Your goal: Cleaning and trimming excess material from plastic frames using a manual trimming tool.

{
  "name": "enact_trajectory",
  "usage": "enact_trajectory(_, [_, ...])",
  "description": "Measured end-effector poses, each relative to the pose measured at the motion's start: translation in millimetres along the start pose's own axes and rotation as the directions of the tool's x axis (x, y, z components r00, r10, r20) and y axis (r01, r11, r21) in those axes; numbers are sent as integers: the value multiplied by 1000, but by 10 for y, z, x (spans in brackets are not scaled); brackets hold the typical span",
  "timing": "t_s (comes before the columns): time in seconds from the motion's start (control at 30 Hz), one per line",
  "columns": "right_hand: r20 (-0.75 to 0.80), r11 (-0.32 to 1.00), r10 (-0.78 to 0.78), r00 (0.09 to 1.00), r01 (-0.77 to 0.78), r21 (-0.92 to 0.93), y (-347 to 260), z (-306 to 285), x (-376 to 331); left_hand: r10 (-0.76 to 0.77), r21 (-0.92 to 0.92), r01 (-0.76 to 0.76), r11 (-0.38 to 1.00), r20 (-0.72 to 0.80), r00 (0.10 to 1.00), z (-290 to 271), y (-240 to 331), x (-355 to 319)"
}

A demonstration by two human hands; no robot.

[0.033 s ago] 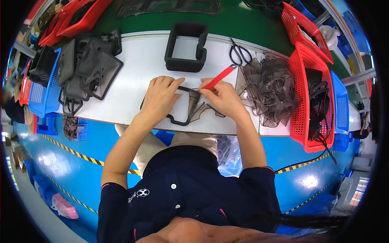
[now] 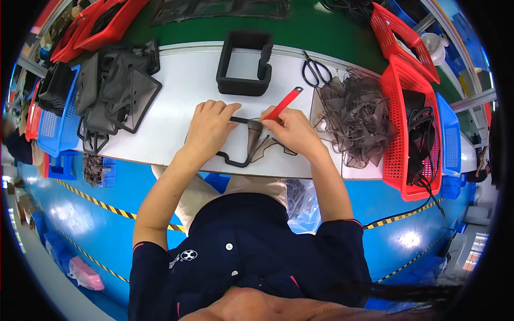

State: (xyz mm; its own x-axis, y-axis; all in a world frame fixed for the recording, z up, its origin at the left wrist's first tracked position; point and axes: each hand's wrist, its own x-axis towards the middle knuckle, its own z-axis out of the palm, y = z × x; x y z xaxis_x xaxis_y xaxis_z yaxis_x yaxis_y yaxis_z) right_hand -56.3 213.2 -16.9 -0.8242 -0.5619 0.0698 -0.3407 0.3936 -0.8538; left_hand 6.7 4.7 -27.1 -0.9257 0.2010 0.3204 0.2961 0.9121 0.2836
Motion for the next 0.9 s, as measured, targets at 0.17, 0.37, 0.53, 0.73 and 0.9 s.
enact_trajectory(0.17, [-93, 957, 26, 995, -52, -285, 48, -155, -145, -75, -59, 78, 995, 44, 996, -105, -248, -47])
enact_trajectory(0.37, [-391, 897, -80, 917, -105, -429, 2, -616, -412, -260, -72, 258, 963, -10, 966, -143, -295, -213])
enact_trajectory(0.53, [-657, 819, -44, 753, -350, -456, 211, -1118, -645, -388, -19, 388, 922, -33, 921, -221, -467, -353])
enact_trajectory(0.73, [-632, 712, -159, 758, -356, -606, 256, -1135, -570, -490, -68, 486, 871, -47, 871, -336, -335, -447])
enact_trajectory(0.9, [-683, 995, -90, 725, 87, -39, 107, -608, -420, -584, -463, 564, 684, 116, 804, -338, -413, -568])
